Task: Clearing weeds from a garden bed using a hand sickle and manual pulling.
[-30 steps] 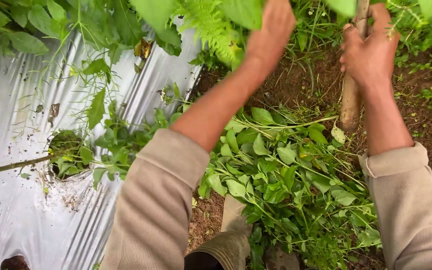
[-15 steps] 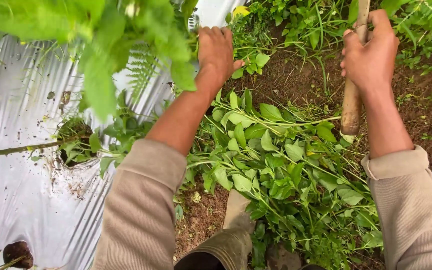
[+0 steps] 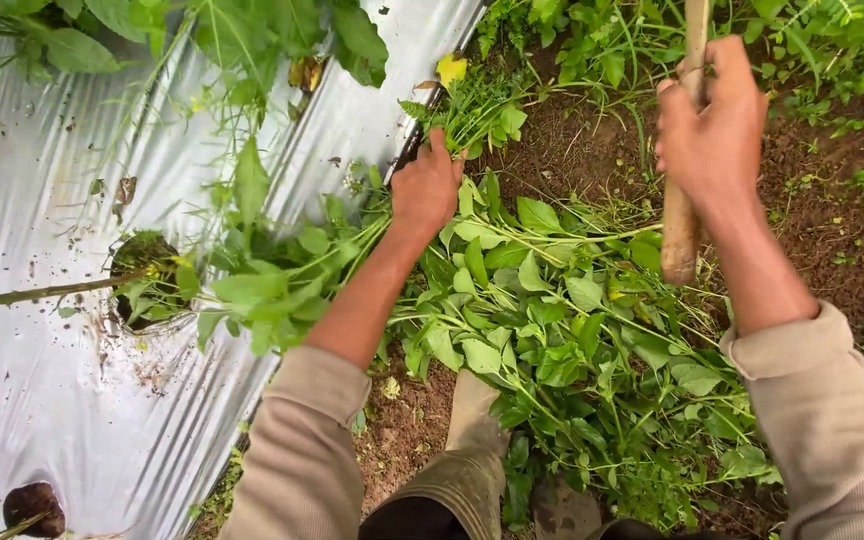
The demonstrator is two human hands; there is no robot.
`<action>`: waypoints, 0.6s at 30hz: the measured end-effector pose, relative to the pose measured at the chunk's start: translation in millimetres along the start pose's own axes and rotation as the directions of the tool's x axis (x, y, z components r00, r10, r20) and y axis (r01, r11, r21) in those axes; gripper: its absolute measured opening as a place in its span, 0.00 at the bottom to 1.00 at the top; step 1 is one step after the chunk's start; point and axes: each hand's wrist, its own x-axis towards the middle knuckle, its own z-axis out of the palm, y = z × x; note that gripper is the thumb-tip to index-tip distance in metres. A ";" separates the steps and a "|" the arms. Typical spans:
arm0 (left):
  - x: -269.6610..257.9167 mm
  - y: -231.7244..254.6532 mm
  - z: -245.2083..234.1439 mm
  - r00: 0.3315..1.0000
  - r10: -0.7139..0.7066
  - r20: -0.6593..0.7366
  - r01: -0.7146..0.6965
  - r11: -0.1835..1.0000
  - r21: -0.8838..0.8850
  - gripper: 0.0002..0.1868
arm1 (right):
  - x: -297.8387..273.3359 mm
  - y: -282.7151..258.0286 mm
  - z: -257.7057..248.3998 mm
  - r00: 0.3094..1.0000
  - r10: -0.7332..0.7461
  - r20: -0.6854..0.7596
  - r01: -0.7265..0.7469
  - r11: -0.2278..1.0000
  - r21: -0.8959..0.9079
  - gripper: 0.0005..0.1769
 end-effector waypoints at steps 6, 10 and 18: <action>-13.3 15.2 -32.7 0.995 0.074 0.064 -0.076 0.997 0.028 0.30 | -48.8 -10.6 25.8 0.979 0.075 0.192 -0.095 0.991 0.097 0.08; -19.1 21.8 -39.2 0.994 0.055 0.098 -0.050 0.997 -0.055 0.30 | -50.8 6.2 30.1 0.959 0.078 0.271 -0.065 0.996 -0.057 0.11; -15.0 32.9 -44.1 0.986 0.131 0.102 -0.129 0.991 -0.022 0.21 | -32.9 -14.7 55.3 0.993 -0.088 0.073 0.079 0.990 0.113 0.09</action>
